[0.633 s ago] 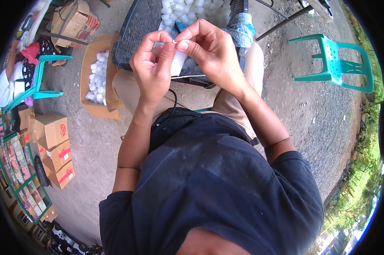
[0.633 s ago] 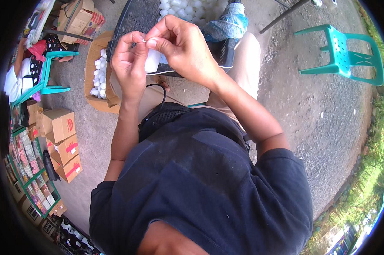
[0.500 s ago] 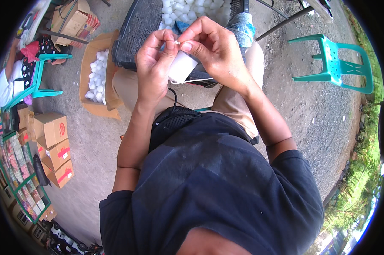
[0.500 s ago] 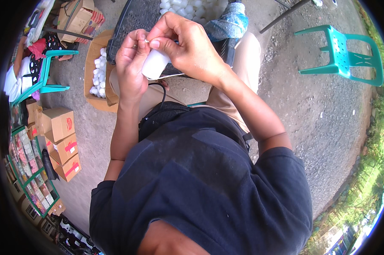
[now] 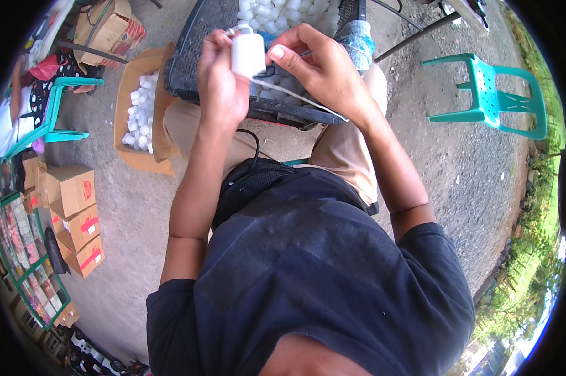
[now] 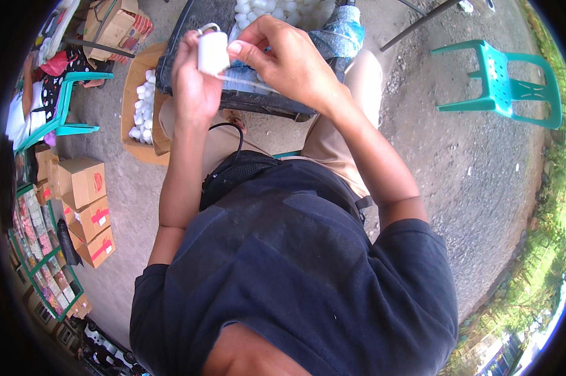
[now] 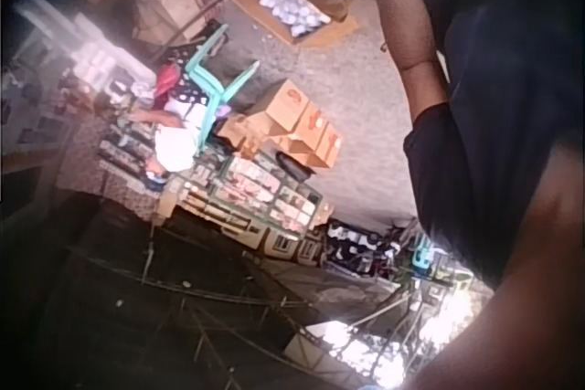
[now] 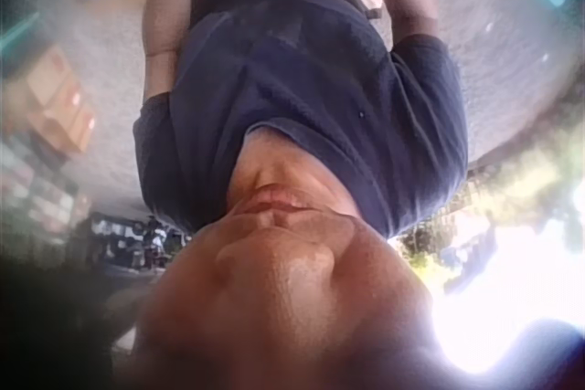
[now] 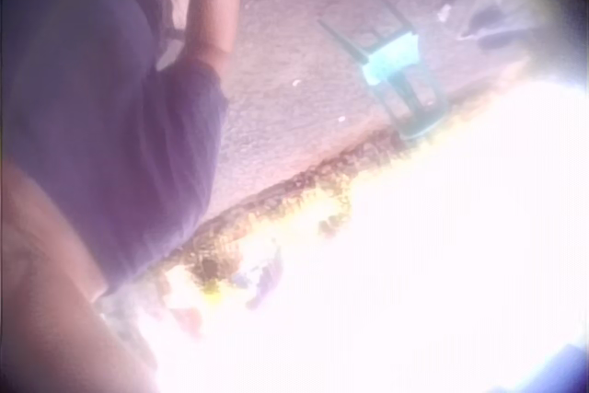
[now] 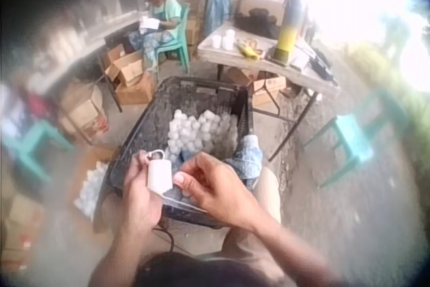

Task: The person repeatedly picks small white cylindrical objects from a basket, wipes them with a blue cloth, inserts a string, and cuts the string with scissors. The process is repeated for multiple items in a repetitive assembly loop.

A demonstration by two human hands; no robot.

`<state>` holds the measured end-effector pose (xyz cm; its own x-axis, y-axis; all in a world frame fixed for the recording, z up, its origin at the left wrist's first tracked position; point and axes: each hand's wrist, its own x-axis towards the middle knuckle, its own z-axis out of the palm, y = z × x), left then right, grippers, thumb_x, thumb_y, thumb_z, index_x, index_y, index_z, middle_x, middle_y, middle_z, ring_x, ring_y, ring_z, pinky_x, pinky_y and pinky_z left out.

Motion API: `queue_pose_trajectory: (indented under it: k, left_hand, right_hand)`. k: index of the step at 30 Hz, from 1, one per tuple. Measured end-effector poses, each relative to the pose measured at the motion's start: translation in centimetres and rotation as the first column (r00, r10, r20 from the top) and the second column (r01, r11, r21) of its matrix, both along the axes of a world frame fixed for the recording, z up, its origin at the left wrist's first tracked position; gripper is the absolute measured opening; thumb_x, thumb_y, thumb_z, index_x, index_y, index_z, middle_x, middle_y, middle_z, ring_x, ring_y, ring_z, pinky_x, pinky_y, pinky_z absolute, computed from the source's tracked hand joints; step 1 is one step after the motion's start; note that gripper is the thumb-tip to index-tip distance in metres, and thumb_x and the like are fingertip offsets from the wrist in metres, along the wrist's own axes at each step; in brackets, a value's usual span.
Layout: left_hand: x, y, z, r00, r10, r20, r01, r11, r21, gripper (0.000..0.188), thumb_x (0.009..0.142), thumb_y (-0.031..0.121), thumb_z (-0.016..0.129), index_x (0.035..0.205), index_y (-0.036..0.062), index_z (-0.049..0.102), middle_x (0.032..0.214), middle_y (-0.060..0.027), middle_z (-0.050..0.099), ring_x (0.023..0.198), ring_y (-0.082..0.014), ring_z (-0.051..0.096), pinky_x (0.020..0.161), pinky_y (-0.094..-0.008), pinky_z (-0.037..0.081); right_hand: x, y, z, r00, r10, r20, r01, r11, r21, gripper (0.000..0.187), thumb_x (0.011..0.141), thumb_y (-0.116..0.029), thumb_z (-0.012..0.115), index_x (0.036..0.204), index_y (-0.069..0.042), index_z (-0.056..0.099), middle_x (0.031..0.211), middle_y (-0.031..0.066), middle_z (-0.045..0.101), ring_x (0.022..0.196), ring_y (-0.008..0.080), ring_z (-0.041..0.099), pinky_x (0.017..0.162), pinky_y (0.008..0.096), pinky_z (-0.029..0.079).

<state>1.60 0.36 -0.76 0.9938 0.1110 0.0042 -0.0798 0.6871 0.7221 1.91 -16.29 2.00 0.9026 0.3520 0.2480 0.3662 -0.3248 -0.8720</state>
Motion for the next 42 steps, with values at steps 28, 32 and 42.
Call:
queue_pose_trajectory:
  k: [28,32,42]
  left_hand:
    - [0.1,9.5,-2.3,0.995,-0.028,-0.093,0.063,0.914,0.401,0.050,0.101,0.041,0.046,0.135,0.0036,0.044,0.075,0.0023,0.043,0.062,-0.0031,0.033,0.056,-0.0190,0.029]
    - [0.3,8.5,-1.9,0.999,0.038,-0.020,-0.022,0.856,0.516,0.048,0.100,0.041,0.047,0.130,0.0034,0.047,0.082,0.0006,0.048,0.067,-0.0037,0.040,0.057,-0.0185,0.033]
    - [-0.1,7.5,-2.4,0.996,0.077,-0.036,-0.034,0.753,0.657,0.044,0.099,0.032,0.054,0.131,0.0010,0.048,0.108,-0.0055,0.057,0.096,-0.0112,0.051,0.082,-0.0242,0.043]
  right_hand:
    - [15.9,11.6,-26.4,0.910,0.399,-0.110,-0.207,0.209,-0.956,0.032,0.091,-0.015,0.054,0.123,-0.015,0.056,0.116,0.0141,0.061,0.103,0.0320,0.065,0.078,0.0405,0.057]
    - [15.8,12.1,-26.7,0.936,0.294,-0.196,-0.249,0.155,-0.956,0.056,0.090,-0.016,0.057,0.142,-0.021,0.036,0.122,0.0175,0.054,0.103,0.0324,0.066,0.074,0.0383,0.056]
    - [15.4,4.2,-8.8,0.358,0.413,-0.837,-0.434,0.868,0.242,0.054,0.079,-0.008,0.072,0.127,0.002,0.050,0.082,0.0114,0.068,0.065,0.0176,0.067,0.056,0.0248,0.052]
